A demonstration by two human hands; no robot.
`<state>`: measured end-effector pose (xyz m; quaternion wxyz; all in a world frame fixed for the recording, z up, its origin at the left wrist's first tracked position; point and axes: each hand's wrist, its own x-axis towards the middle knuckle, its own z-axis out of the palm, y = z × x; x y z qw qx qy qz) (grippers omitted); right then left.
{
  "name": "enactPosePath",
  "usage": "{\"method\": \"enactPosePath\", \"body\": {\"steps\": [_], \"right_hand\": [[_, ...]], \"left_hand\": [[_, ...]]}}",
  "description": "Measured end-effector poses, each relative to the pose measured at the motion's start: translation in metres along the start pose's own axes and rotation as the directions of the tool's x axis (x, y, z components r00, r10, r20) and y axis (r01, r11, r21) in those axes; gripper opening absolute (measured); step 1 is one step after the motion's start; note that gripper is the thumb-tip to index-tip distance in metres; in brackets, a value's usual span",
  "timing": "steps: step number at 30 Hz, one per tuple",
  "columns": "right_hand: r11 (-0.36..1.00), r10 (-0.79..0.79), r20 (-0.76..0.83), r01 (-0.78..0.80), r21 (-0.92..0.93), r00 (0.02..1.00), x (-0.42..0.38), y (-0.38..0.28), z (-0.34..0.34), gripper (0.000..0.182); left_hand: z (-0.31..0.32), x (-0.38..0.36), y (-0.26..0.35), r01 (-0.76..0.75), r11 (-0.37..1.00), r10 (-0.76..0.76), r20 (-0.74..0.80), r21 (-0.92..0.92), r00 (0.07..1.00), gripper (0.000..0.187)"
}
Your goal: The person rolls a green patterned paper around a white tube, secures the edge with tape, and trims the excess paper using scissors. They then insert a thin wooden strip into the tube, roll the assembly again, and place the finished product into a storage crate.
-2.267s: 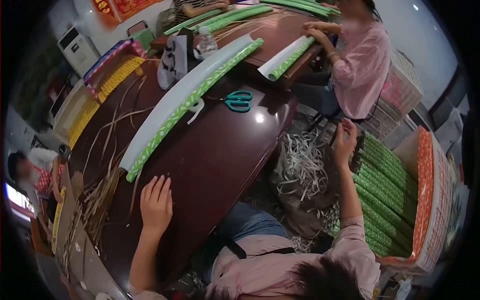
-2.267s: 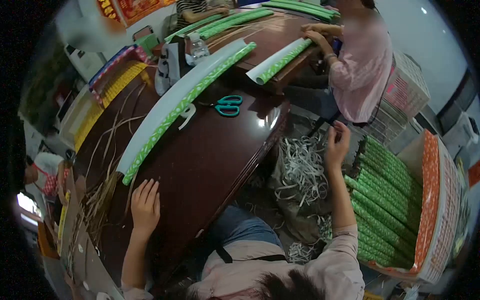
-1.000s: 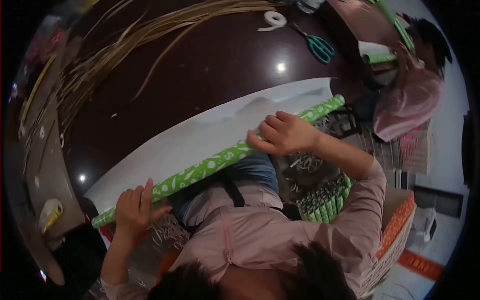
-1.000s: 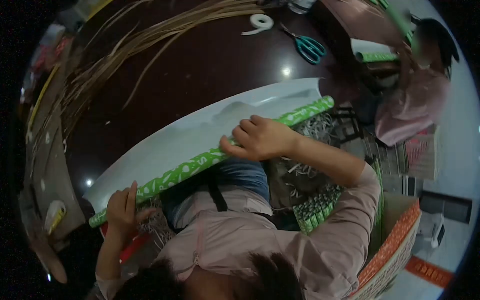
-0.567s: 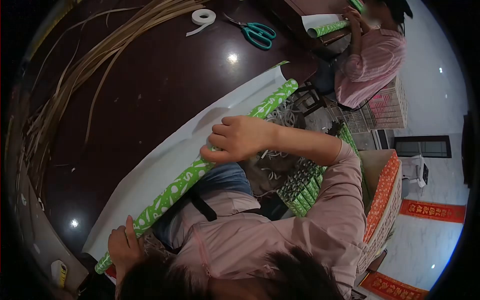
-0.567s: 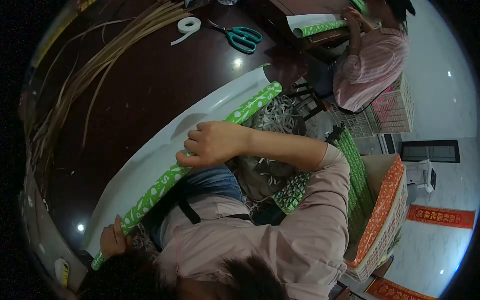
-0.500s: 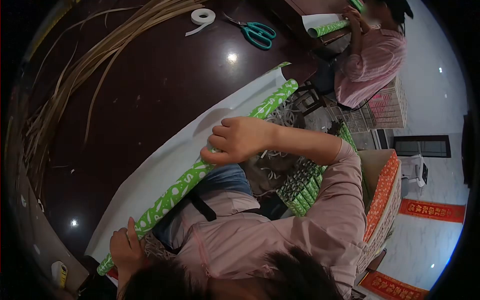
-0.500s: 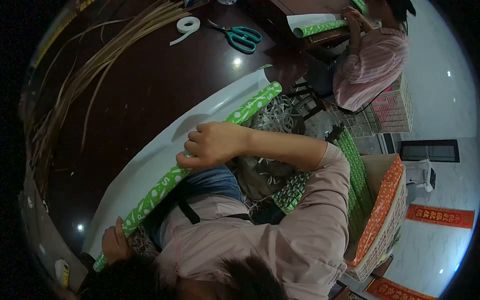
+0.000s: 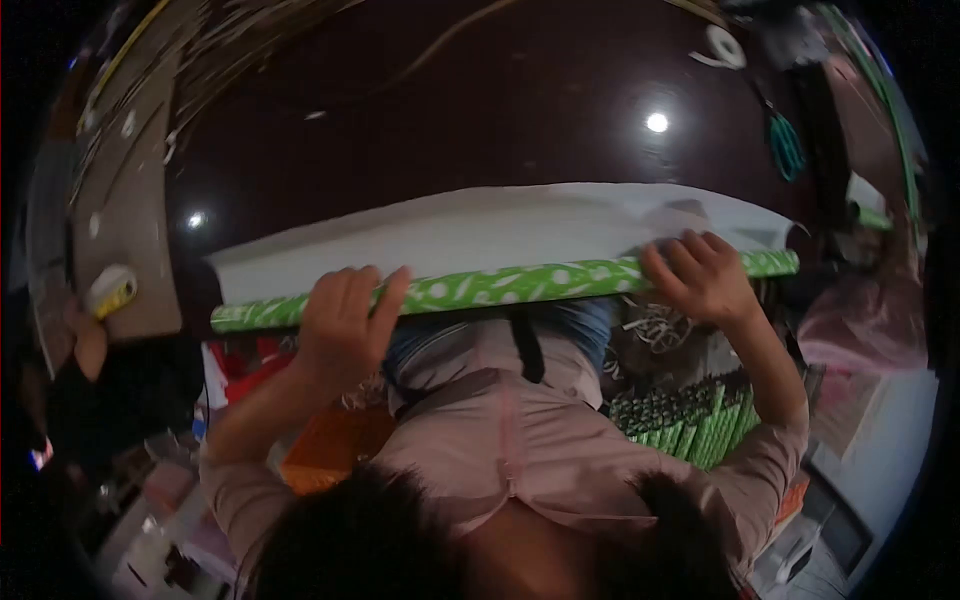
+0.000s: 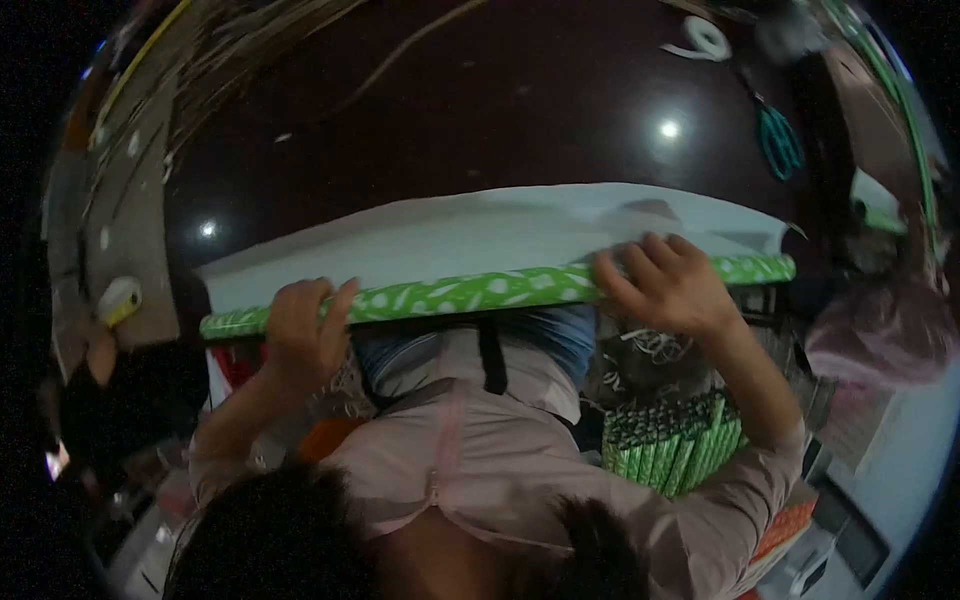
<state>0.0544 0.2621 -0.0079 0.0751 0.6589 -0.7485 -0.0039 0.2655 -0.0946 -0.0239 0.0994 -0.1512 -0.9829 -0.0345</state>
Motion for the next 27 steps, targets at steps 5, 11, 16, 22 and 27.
{"method": "enactPosePath", "body": {"steps": [5,11,16,22,27], "right_hand": [[0.987,-0.024,-0.071,0.013,-0.161,0.997,-0.013,-0.004,0.011,0.054],[0.984,0.123,-0.087,-0.133,-0.122,0.989,-0.013,-0.015,0.017,0.054],[0.950,0.312,-0.146,-0.312,0.022,0.939,-0.009,-0.024,0.013,0.055],[0.915,0.403,-0.195,-0.390,0.104,0.894,-0.002,-0.024,0.015,0.048],[0.908,0.400,-0.192,-0.359,0.215,0.896,-0.004,-0.019,0.017,0.037]], "left_hand": [[-0.005,0.000,-0.011,-0.045,0.984,0.027,-0.106,-0.171,0.994,0.040],[0.005,-0.005,-0.013,-0.102,0.990,0.089,-0.131,-0.094,0.987,0.039],[0.002,-0.002,-0.003,0.041,0.999,-0.041,-0.150,-0.003,0.988,0.043],[-0.001,0.006,-0.015,0.029,0.999,-0.028,0.026,-0.037,0.999,0.054],[-0.005,0.010,-0.030,-0.108,0.962,0.086,-0.099,-0.251,0.991,0.055]]}}
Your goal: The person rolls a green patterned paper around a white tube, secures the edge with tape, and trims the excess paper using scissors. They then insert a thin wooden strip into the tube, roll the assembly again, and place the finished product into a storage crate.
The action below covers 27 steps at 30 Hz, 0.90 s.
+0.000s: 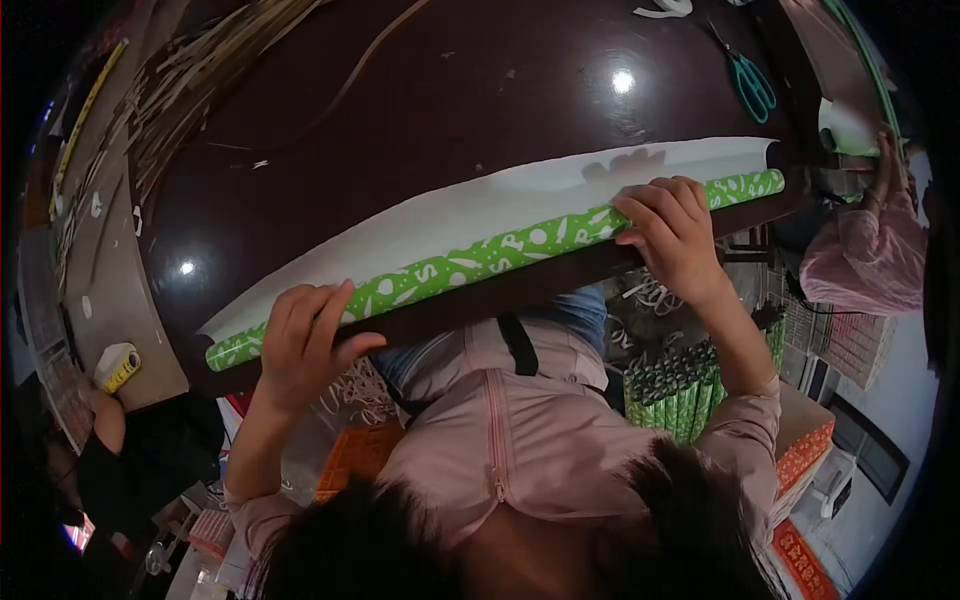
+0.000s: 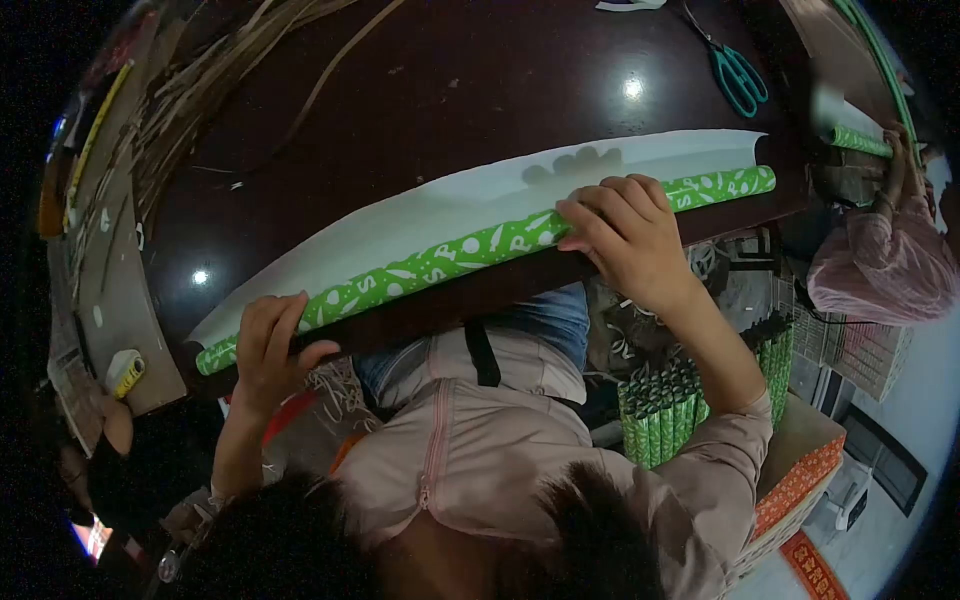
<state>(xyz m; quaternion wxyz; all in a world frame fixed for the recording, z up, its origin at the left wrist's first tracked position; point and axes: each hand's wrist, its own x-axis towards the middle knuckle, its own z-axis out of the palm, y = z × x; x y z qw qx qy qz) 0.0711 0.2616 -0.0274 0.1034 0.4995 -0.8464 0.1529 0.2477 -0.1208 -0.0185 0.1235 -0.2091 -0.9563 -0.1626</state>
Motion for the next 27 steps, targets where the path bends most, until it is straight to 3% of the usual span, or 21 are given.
{"method": "enactPosePath", "body": {"steps": [4,7,10,15,17,19,22,27], "right_hand": [[0.998,0.006,-0.061,-0.009,-0.054,0.998,0.007,-0.005,-0.010,0.043],[0.990,-0.004,-0.031,0.000,-0.140,1.000,0.004,-0.004,-0.011,0.056],[0.983,0.019,-0.040,-0.026,-0.179,0.999,0.006,-0.007,-0.009,0.054],[0.972,0.055,-0.135,-0.084,-0.218,0.989,0.005,-0.013,-0.002,0.042],[0.973,0.054,-0.149,-0.086,-0.214,0.987,0.007,-0.011,0.000,0.042],[0.979,0.062,-0.144,-0.088,-0.182,0.988,0.009,-0.010,-0.001,0.041],[0.986,0.083,-0.173,-0.106,-0.130,0.981,0.010,-0.007,0.002,0.039],[0.991,0.091,-0.164,-0.105,-0.078,0.982,0.018,-0.001,0.003,0.037]], "left_hand": [[-0.001,0.005,0.003,-0.020,0.994,0.016,0.039,0.105,0.999,0.053],[-0.001,0.007,0.010,0.066,0.988,-0.076,0.065,0.143,0.995,0.051],[0.002,-0.001,0.019,0.255,0.935,-0.281,0.080,0.246,0.956,0.048],[0.019,-0.011,0.013,0.316,0.935,-0.311,-0.053,0.160,0.949,0.045],[0.022,-0.009,0.011,0.381,0.910,-0.409,-0.198,-0.165,0.891,0.037],[0.016,-0.004,0.009,0.331,0.938,-0.343,-0.155,-0.101,0.926,0.033],[0.015,-0.012,-0.009,0.141,0.989,-0.145,-0.108,-0.048,0.984,0.042],[0.005,-0.002,-0.015,0.095,0.995,-0.095,-0.017,0.006,0.995,0.047]]}}
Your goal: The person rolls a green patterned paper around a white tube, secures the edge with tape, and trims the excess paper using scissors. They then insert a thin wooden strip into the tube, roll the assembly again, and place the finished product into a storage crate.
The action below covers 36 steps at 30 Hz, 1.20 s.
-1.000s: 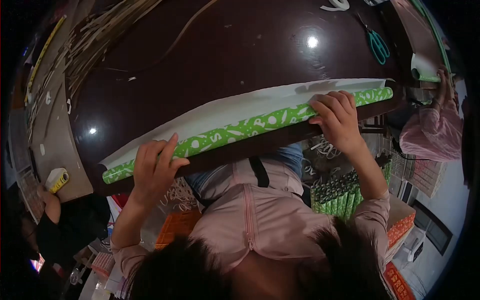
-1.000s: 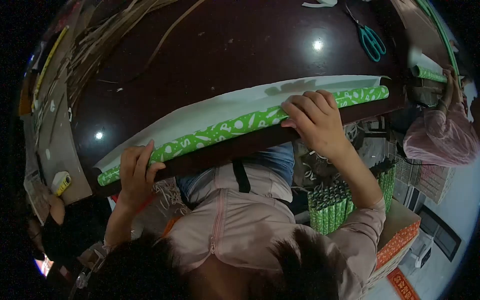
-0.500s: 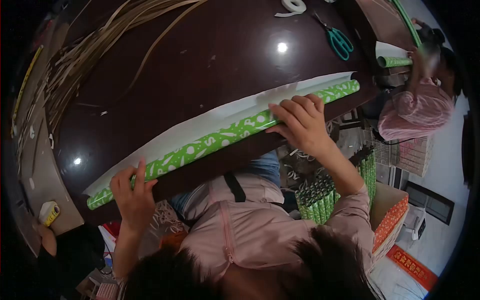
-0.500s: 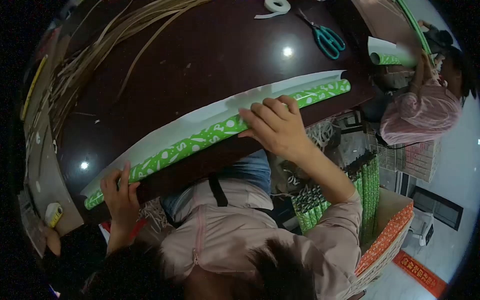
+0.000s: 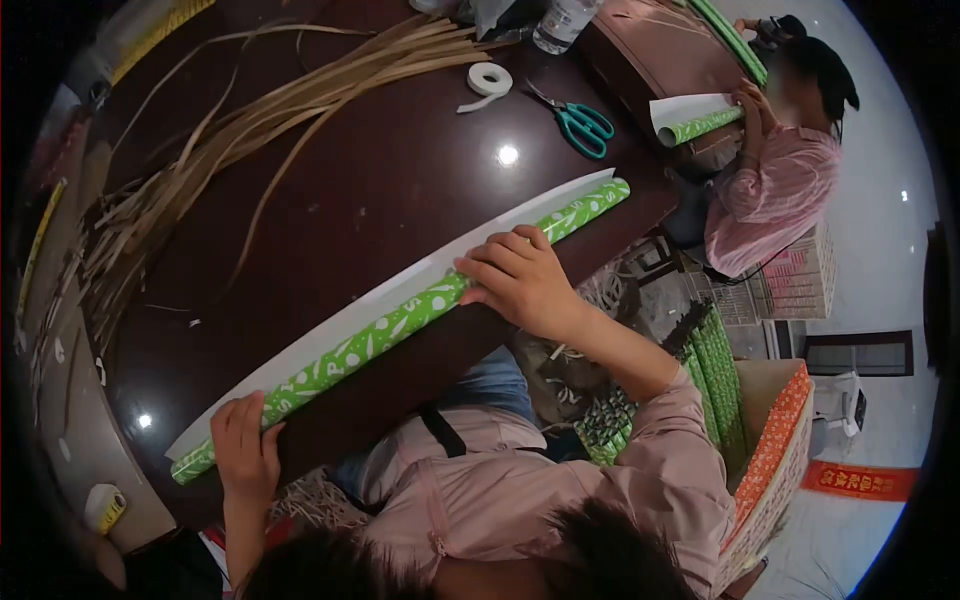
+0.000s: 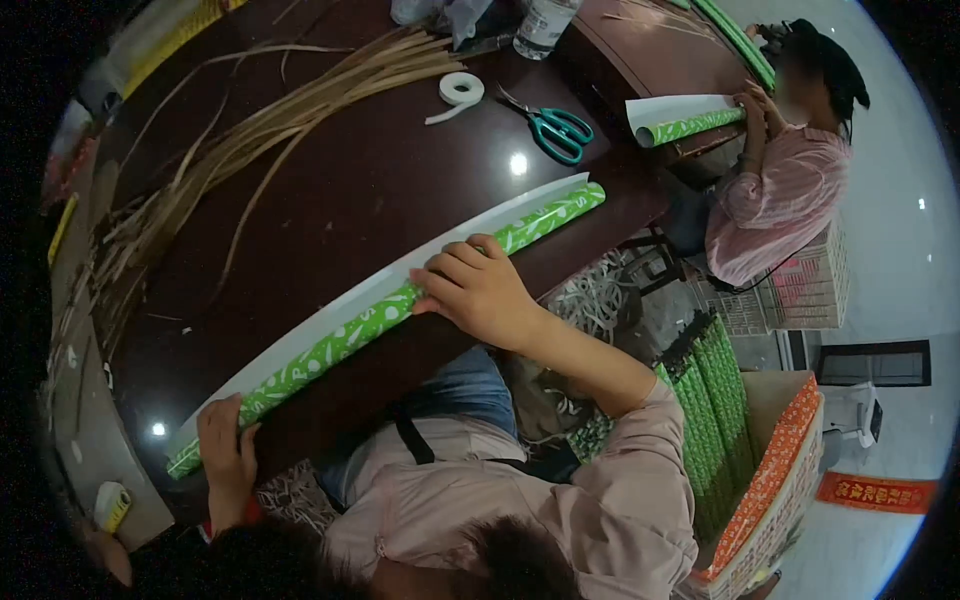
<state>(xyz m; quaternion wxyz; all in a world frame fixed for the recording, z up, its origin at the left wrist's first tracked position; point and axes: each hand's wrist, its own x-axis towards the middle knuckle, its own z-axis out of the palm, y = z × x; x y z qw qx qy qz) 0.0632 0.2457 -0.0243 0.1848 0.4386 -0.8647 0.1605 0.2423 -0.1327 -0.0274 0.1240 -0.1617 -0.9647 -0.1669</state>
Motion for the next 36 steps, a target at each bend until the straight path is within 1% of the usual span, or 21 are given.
{"method": "enactPosePath", "body": {"steps": [2,5,7,9,12,14,16,17,19,20,21,23,24,26,27,29,31,32,33,34,36], "right_hand": [[1.000,-0.008,0.036,0.008,0.016,0.999,0.005,0.004,0.000,0.037],[0.996,-0.081,0.068,0.079,0.028,0.994,0.013,0.008,-0.010,0.045],[0.991,-0.134,0.153,0.133,0.021,0.979,0.018,0.015,-0.009,0.044],[0.986,-0.162,0.121,0.158,0.042,0.979,0.025,0.017,-0.011,0.041],[0.986,-0.163,0.161,0.157,0.049,0.973,0.030,0.022,-0.014,0.040],[0.975,-0.213,0.187,0.197,0.104,0.959,0.037,0.025,-0.018,0.043],[0.983,-0.180,0.214,0.167,0.081,0.960,0.055,0.040,-0.032,0.044],[0.985,-0.114,0.082,0.102,0.137,0.990,0.065,0.056,-0.033,0.039],[0.996,0.027,-0.053,-0.031,-0.084,0.998,0.087,0.107,-0.027,0.027],[0.949,0.088,-0.003,-0.085,-0.304,0.996,0.096,0.133,-0.022,0.030],[0.934,0.197,0.052,-0.171,-0.313,0.979,0.101,0.153,-0.013,0.034],[0.905,0.159,0.119,-0.096,-0.415,0.980,0.107,0.181,0.005,0.038],[0.911,0.202,0.206,-0.106,-0.400,0.957,0.112,0.184,0.010,0.032],[0.910,0.184,0.192,-0.093,-0.403,0.964,0.122,0.184,0.019,0.026],[0.890,0.248,0.222,-0.132,-0.436,0.943,0.127,0.179,0.020,0.020],[0.899,0.236,0.124,-0.168,-0.405,0.964,0.126,0.189,0.032,0.018],[0.948,0.216,0.103,-0.183,-0.260,0.971,0.128,0.206,0.039,0.022],[0.946,0.232,0.097,-0.202,-0.252,0.968,0.125,0.216,0.044,0.020],[0.942,0.254,0.093,-0.224,-0.249,0.963,0.123,0.220,0.049,0.018],[0.929,0.250,0.118,-0.203,-0.310,0.961,0.125,0.214,0.044,0.030],[0.915,0.205,0.038,-0.178,-0.362,0.978,0.123,0.215,0.045,0.027]], "left_hand": [[0.001,0.002,-0.004,0.000,0.999,0.000,0.021,0.035,1.000,0.048],[0.000,0.005,0.000,0.056,0.997,-0.054,-0.044,0.044,0.998,0.046],[-0.008,0.010,0.005,0.071,0.990,-0.070,-0.008,0.122,0.997,0.046],[-0.006,0.012,0.003,0.030,0.976,-0.027,-0.017,0.217,0.999,0.048],[-0.008,0.007,-0.001,0.044,0.996,-0.045,0.006,0.079,0.999,0.054],[-0.009,0.008,-0.003,-0.027,0.998,0.027,0.007,0.057,1.000,0.053],[-0.011,0.010,0.003,-0.003,0.997,0.002,0.007,0.080,1.000,0.051],[-0.011,0.011,0.005,-0.011,0.997,0.010,0.004,0.077,1.000,0.051],[-0.007,0.008,0.001,-0.022,0.997,0.024,-0.023,0.074,0.999,0.049],[-0.006,0.008,0.001,-0.001,0.996,0.004,-0.026,0.086,1.000,0.049],[-0.006,0.008,0.002,-0.004,0.997,0.005,-0.025,0.077,1.000,0.049],[-0.007,0.007,0.004,0.006,0.996,-0.004,-0.023,0.087,1.000,0.049],[-0.006,0.007,0.006,0.041,0.994,-0.037,-0.035,0.101,0.999,0.049],[-0.005,0.006,0.010,0.041,0.996,-0.036,-0.063,0.083,0.997,0.049],[-0.007,0.007,0.015,0.064,0.992,-0.058,-0.065,0.106,0.996,0.050],[-0.006,0.009,0.020,0.098,0.986,-0.086,-0.090,0.137,0.992,0.049],[-0.003,0.007,0.019,0.097,0.982,-0.081,-0.104,0.163,0.991,0.048],[-0.003,0.006,0.019,0.128,0.976,-0.109,-0.110,0.178,0.988,0.048],[-0.003,0.005,0.019,0.116,0.980,-0.098,-0.112,0.162,0.989,0.049],[-0.002,0.006,0.019,0.099,0.985,-0.083,-0.114,0.142,0.990,0.049],[-0.002,0.005,0.019,0.125,0.983,-0.113,-0.096,0.131,0.989,0.050]]}}
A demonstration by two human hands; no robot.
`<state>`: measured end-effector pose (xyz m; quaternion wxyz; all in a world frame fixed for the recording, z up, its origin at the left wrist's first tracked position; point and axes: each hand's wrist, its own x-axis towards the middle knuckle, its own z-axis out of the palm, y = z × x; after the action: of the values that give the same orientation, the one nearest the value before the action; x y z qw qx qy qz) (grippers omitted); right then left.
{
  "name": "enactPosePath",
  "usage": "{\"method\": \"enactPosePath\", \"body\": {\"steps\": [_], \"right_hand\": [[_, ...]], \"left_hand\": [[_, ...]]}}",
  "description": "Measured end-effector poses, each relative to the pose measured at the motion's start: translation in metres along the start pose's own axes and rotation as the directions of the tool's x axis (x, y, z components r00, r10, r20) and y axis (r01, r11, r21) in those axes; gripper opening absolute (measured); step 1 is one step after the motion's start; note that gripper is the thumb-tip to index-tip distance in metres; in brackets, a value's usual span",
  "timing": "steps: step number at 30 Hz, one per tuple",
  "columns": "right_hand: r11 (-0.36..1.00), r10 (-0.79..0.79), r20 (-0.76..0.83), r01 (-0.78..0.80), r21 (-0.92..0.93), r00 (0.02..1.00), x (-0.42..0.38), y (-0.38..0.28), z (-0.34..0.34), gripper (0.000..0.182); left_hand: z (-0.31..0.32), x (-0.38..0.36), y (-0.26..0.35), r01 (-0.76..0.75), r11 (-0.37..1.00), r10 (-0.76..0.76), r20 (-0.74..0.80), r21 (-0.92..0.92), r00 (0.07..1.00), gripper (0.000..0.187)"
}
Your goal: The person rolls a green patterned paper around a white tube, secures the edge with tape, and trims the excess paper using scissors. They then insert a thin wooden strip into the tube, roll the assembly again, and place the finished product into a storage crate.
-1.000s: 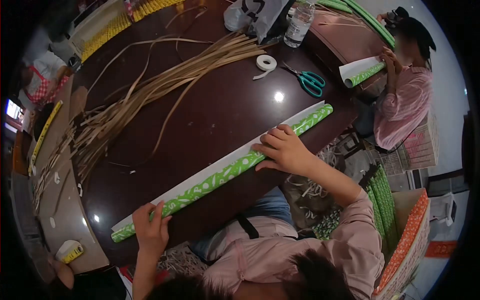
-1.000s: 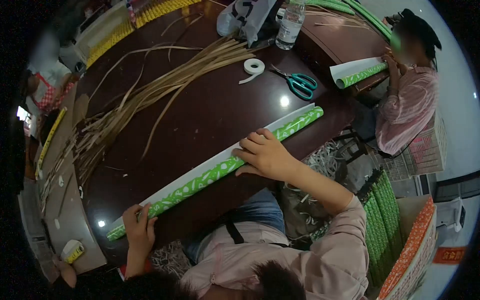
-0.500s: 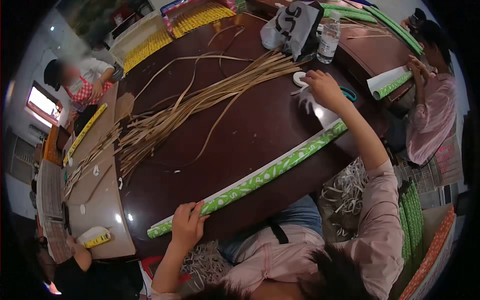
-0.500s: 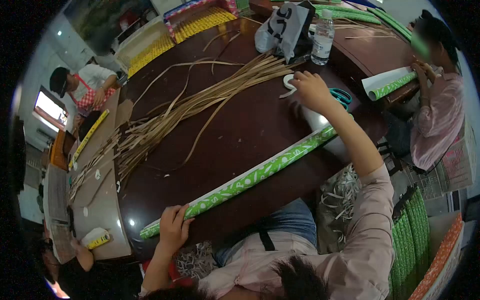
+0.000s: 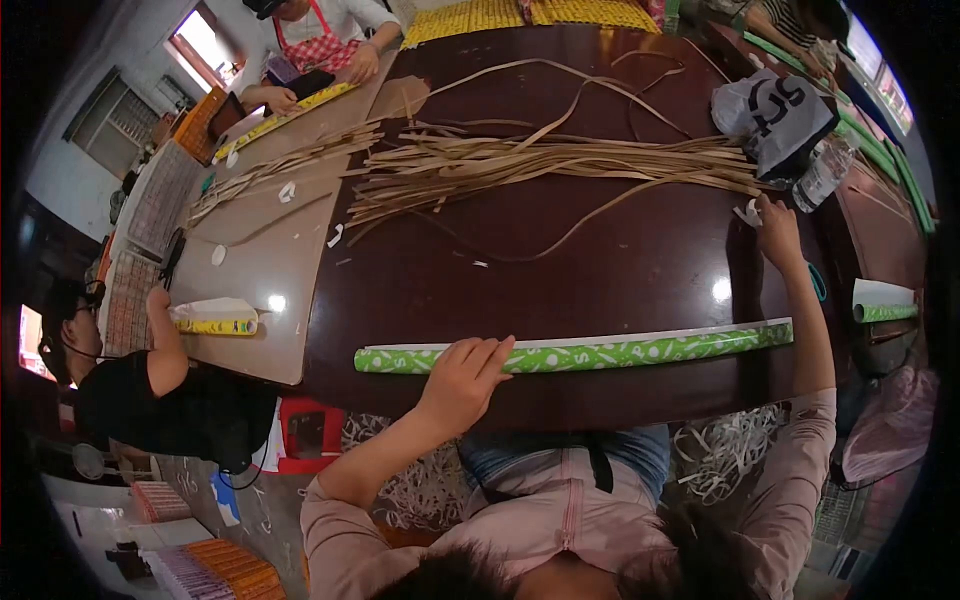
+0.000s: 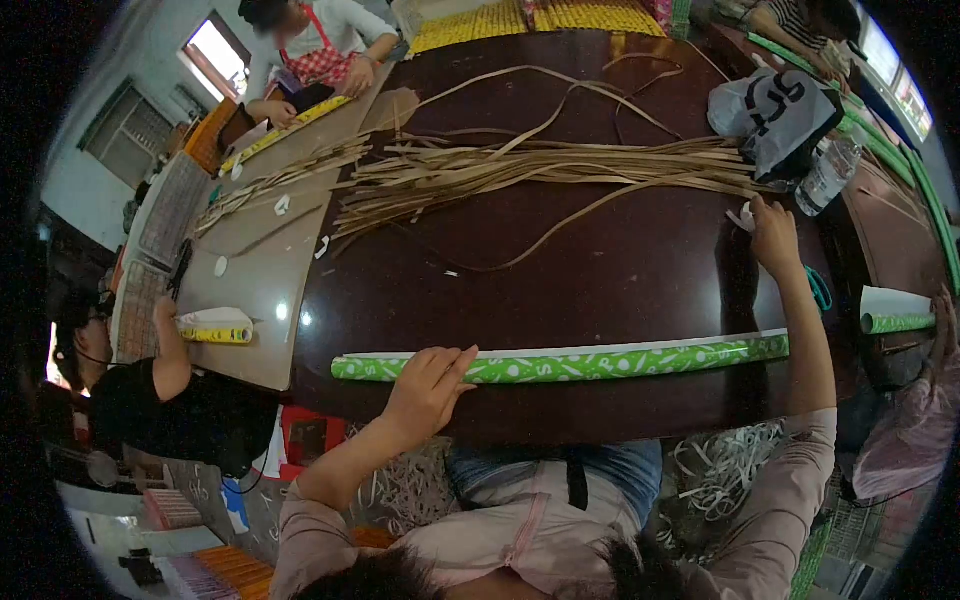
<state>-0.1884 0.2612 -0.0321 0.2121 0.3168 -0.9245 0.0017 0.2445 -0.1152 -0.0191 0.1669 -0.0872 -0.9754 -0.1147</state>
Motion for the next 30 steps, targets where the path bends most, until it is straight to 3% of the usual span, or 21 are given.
{"method": "enactPosePath", "body": {"steps": [1,4,5,6,8,10,13,14,16,20,21,26,30], "right_hand": [[0.999,-0.028,0.031,0.029,-0.014,0.999,0.001,0.004,-0.001,0.032],[0.943,0.020,0.064,-0.040,0.331,0.998,0.005,-0.033,-0.033,0.033],[0.766,0.057,0.157,-0.144,0.627,0.986,0.004,-0.056,-0.048,0.034],[0.490,0.068,0.269,-0.267,0.830,0.961,0.000,-0.086,-0.066,0.036],[0.118,-0.046,0.447,-0.440,0.890,0.893,-0.013,-0.157,-0.122,0.033],[-0.031,-0.190,0.524,-0.539,0.842,0.830,-0.026,-0.214,-0.141,0.030],[-0.029,-0.312,0.636,-0.676,0.736,0.706,-0.032,-0.277,-0.132,0.028],[-0.054,-0.328,0.560,-0.607,0.793,0.761,-0.033,-0.295,-0.124,0.028],[-0.101,-0.390,0.552,-0.630,0.770,0.737,-0.025,-0.328,-0.121,0.028],[-0.172,-0.585,0.479,-0.677,0.715,0.654,0.001,-0.381,-0.116,0.026],[-0.212,-0.634,0.494,-0.748,0.629,0.595,0.004,-0.391,-0.111,0.026],[-0.230,-0.750,0.431,-0.809,0.541,0.502,0.005,-0.421,-0.090,0.023],[-0.280,-0.740,0.418,-0.807,0.521,0.526,0.001,-0.416,-0.082,0.030]], "left_hand": [[0.001,-0.001,0.000,-0.010,1.000,0.010,-0.023,0.007,1.000,0.051],[0.002,-0.003,-0.002,-0.010,1.000,0.009,-0.041,-0.018,0.999,0.054],[0.003,-0.002,-0.001,-0.009,0.999,0.007,-0.045,-0.043,0.999,0.056],[0.005,-0.002,0.000,0.004,0.999,-0.007,-0.061,-0.051,0.998,0.055],[0.008,-0.002,0.001,0.026,0.998,-0.032,-0.096,-0.062,0.995,0.053],[0.011,-0.003,0.000,0.034,0.998,-0.038,-0.103,-0.045,0.994,0.052],[0.014,-0.007,0.001,0.041,0.999,-0.040,-0.085,0.012,0.996,0.049],[0.014,-0.007,0.002,0.052,0.999,-0.052,-0.104,-0.004,0.993,0.047],[0.014,-0.006,0.003,0.091,0.993,-0.099,-0.111,-0.078,0.989,0.045],[0.021,-0.008,0.004,0.123,0.990,-0.136,-0.217,-0.072,0.967,0.041],[0.022,-0.008,0.005,0.138,0.988,-0.151,-0.212,-0.075,0.965,0.041],[0.020,-0.011,0.008,0.185,0.972,-0.205,-0.147,-0.142,0.968,0.037],[0.017,-0.014,0.003,0.126,0.979,-0.147,-0.121,-0.161,0.982,0.042]]}}
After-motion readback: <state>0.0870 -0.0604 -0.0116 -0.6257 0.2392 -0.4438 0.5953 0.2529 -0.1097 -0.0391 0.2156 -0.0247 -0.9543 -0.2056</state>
